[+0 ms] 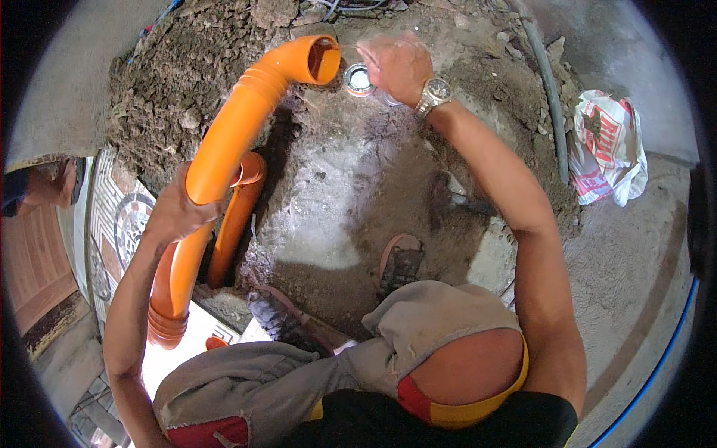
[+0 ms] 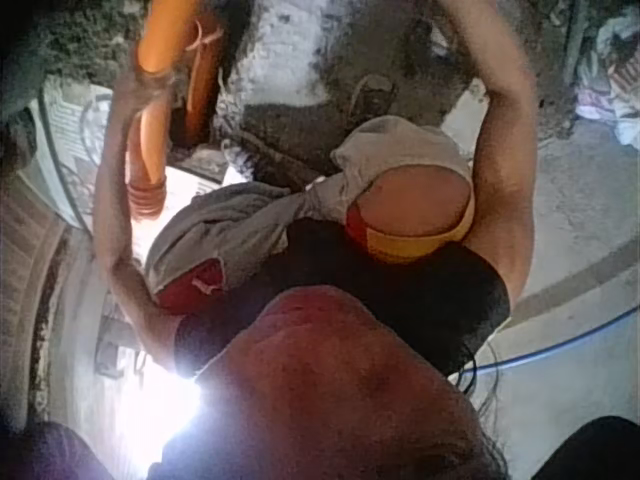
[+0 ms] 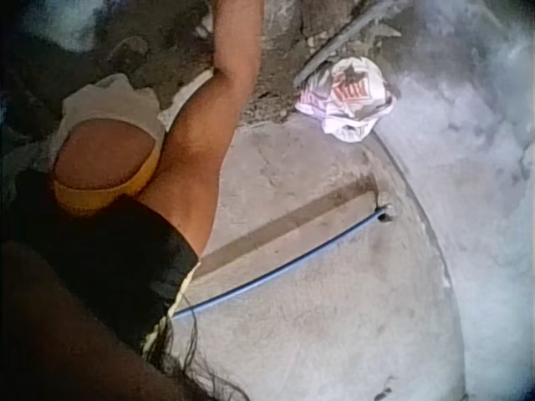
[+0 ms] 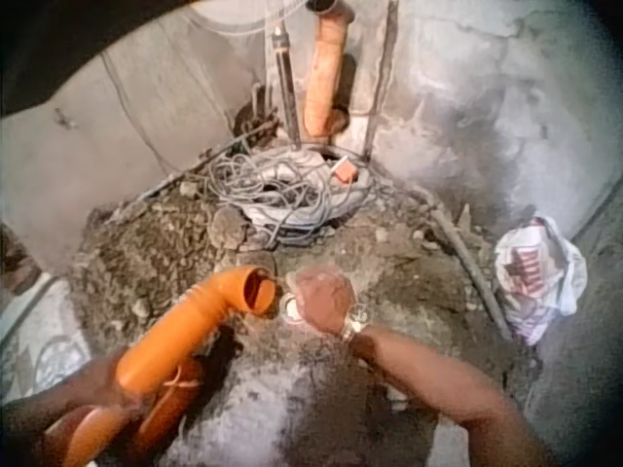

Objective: Fitting and applying adhesive to orange PVC drainage pipes in a floor cutout during renovation.

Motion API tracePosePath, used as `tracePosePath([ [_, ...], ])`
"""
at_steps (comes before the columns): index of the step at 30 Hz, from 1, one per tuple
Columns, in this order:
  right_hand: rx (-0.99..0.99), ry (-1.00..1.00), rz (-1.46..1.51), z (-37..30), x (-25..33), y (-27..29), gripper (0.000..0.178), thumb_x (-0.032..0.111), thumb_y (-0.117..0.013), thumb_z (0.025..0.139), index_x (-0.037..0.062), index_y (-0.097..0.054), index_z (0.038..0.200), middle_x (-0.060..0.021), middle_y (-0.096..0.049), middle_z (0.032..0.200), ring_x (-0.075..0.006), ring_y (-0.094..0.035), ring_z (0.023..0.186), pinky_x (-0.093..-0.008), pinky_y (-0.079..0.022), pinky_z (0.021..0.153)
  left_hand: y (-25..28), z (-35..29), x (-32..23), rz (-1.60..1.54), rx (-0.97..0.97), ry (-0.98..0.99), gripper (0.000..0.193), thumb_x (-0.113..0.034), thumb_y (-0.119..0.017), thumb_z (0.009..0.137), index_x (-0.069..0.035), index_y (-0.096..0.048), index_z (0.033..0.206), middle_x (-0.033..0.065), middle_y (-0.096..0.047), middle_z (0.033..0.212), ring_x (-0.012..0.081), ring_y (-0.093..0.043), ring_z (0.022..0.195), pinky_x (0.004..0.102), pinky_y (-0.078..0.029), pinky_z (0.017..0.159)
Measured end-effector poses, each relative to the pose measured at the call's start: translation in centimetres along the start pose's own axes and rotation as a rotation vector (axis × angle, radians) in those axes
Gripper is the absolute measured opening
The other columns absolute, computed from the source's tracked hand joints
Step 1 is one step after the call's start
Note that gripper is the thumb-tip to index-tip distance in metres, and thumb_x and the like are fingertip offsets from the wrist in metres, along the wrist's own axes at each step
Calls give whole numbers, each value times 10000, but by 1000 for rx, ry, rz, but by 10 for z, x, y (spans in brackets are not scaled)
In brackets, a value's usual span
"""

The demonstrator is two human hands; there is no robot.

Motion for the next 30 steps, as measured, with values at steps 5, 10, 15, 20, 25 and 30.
tracePosePath([
  [5,416,-198,256,-21,16,-10,205,260,-586,913,120,-733,881,-145,-704,800,-336,-692,704,-491,-536,705,5,2,3,20,-11,16,822,-326,-796,728,-11,-452,1406,248,-667,1212,392,-657,1156,428,-509,989],
  [10,105,-409,590,5,16,-11,223,272,-631,912,93,-764,904,-136,-734,796,-298,-686,657,-430,-548,668,7,-5,5,116,-16,18,864,-361,-787,718,-18,-432,1428,265,-665,1218,420,-651,1159,443,-507,990],
  [15,125,-931,1414,-15,0,-22,148,140,-742,880,17,-770,957,14,-626,700,-87,-514,588,-271,-413,530,0,5,7,65,-39,23,841,-328,-813,711,-13,-454,1404,198,-654,1204,326,-645,1126,407,-503,978],
  [20,417,-948,1257,-16,11,-7,207,172,-741,880,6,-777,998,-17,-712,823,-124,-627,719,-286,-496,614,-3,2,6,55,-55,78,833,-305,-811,710,-16,-450,1403,214,-650,1209,328,-648,1118,412,-502,975],
  [25,542,-762,611,-49,-37,-31,287,260,-693,915,35,-755,1083,-106,-690,732,-150,-608,588,-338,-461,543,-5,1,19,89,-34,55,843,-358,-781,709,-9,-434,1394,275,-661,1190,430,-653,1127,464,-508,965],
  [30,647,-458,169,-57,-32,-47,213,166,-576,846,25,-729,887,-272,-716,926,-473,-693,875,-581,-546,838,-4,-1,19,121,-10,93,837,-372,-783,718,-30,-434,1398,277,-669,1184,453,-651,1126,470,-507,959],
])
Point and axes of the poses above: each hand's wrist, its own z-axis towards the middle knuckle, its own y-axis out of the back of the hand, x = y × z, the point moved 2 cm from there along z, towards the middle knuckle
